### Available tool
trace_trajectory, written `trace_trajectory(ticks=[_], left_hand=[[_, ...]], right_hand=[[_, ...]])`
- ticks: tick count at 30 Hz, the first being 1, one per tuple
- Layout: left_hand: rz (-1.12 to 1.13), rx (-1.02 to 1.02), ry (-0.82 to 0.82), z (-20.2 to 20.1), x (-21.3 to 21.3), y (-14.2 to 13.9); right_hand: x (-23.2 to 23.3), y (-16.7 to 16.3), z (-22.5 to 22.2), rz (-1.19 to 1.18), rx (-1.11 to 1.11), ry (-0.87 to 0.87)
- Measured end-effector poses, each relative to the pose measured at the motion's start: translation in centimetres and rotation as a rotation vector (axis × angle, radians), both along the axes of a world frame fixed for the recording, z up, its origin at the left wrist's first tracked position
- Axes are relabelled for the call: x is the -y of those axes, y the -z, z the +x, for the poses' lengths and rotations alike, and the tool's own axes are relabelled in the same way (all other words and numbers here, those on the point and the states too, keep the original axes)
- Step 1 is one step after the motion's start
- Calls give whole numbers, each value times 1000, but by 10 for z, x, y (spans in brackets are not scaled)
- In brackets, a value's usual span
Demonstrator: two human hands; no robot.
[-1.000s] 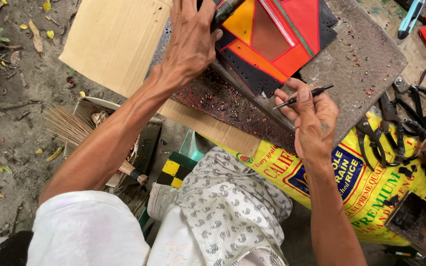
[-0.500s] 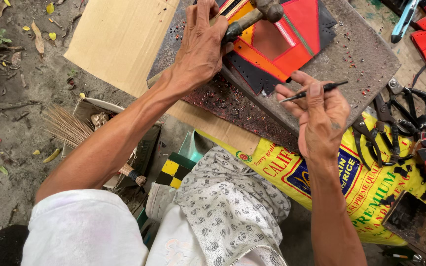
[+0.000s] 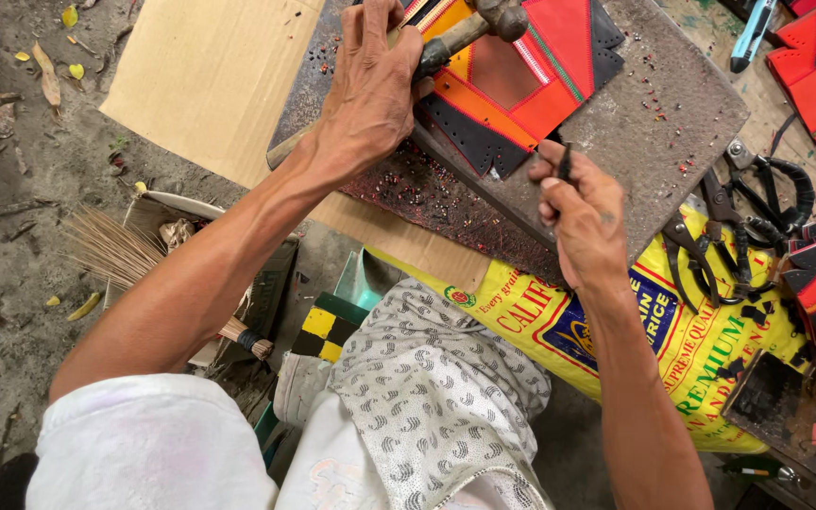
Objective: The person holds a leather punch against a colorful patterned leather panel on the workbench and strikes it with a hammer, making a row of holes along a marked strip. They reposition the punch repeatedly along the line, steadying the panel with their other hand.
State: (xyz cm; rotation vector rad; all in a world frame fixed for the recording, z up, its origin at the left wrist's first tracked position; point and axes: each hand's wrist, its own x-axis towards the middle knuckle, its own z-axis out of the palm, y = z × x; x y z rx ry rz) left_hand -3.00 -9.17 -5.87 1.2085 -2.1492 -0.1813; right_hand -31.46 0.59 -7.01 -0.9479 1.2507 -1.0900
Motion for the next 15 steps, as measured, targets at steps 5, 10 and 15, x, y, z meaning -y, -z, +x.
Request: trace_trajectory(ticks=[5, 10, 15], left_hand=[[20, 7, -13, 0, 1, 1], [1, 9, -12, 0, 4, 2], [26, 8, -18, -2, 5, 2]], right_hand=[[9, -8, 6, 74, 217, 50], [15, -31, -3, 230, 571, 105], [34, -19, 23, -24, 50, 58]])
